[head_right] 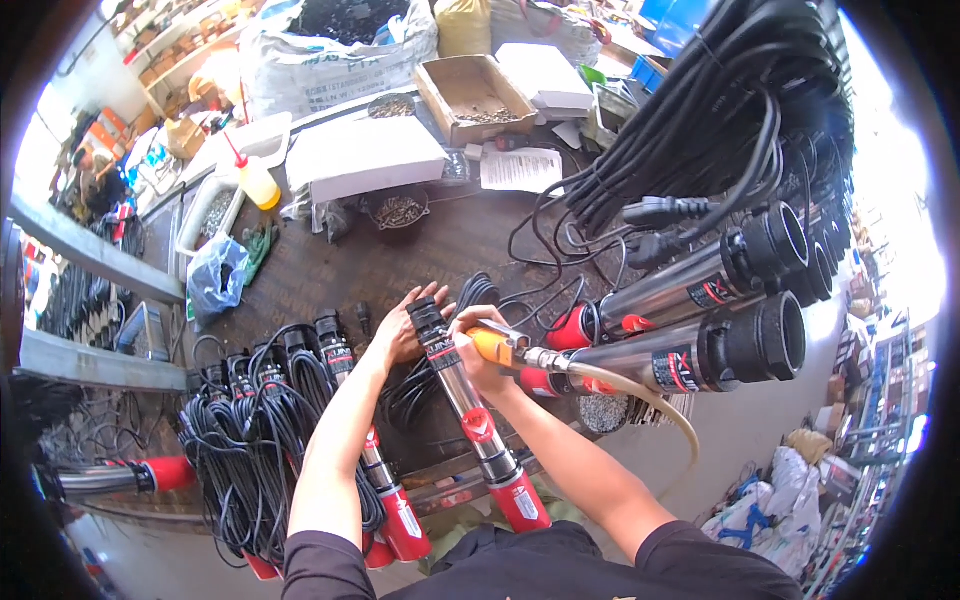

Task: The person assembles water pumps by installing internal components and using a pneumatic tool to secure fasteners on a workshop table.

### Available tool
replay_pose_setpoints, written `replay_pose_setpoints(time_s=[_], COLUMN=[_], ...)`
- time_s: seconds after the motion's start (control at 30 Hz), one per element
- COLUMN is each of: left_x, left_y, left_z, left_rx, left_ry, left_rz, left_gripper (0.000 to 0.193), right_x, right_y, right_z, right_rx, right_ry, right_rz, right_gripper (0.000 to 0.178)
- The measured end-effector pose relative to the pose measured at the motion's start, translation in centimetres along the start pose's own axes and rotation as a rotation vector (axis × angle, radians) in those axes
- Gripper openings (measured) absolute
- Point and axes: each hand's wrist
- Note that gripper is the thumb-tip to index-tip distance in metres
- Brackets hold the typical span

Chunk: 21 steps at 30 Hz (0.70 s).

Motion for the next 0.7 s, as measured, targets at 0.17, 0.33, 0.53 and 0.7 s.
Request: replay_pose_setpoints(time_s=[0.17,0.33,0.53,0.7], left_x=[1.9,2.4,1.8,1.9], left_y=[1.2,2.4,3.6,3.6], left_z=[0.4,-0.9,-1.8,-0.3], left_rx=[-0.007,-0.262,-0.272,-0.065], left_ry=[0.09,0.104,0.009,0.014], left_rz=[-0.107,-0.112,-0.293,-0.064], left_gripper=[0.059,0.058,0.056,0.05], right_x=[0.1,-0.1,-0.5,0.0], right_y=[0.0,-0.2,-0.1,-0.1], right_z=[-0.1,-0.1,-0.6,-0.5], right_rx=[-0.03,-0.057,-0.038,-0.036], right_ry=[0.005,0.006,0.032,0.059], right_rz=[0.041,0.063,0.07,0.071], right_gripper=[0.024,0.026,0.026,0.026])
Point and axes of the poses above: each hand's wrist, its own y-axis away from the middle knuckle, its own x-axis out of the palm, z = x × y, and after that the axes turned 5 degrees about -x, right-handed
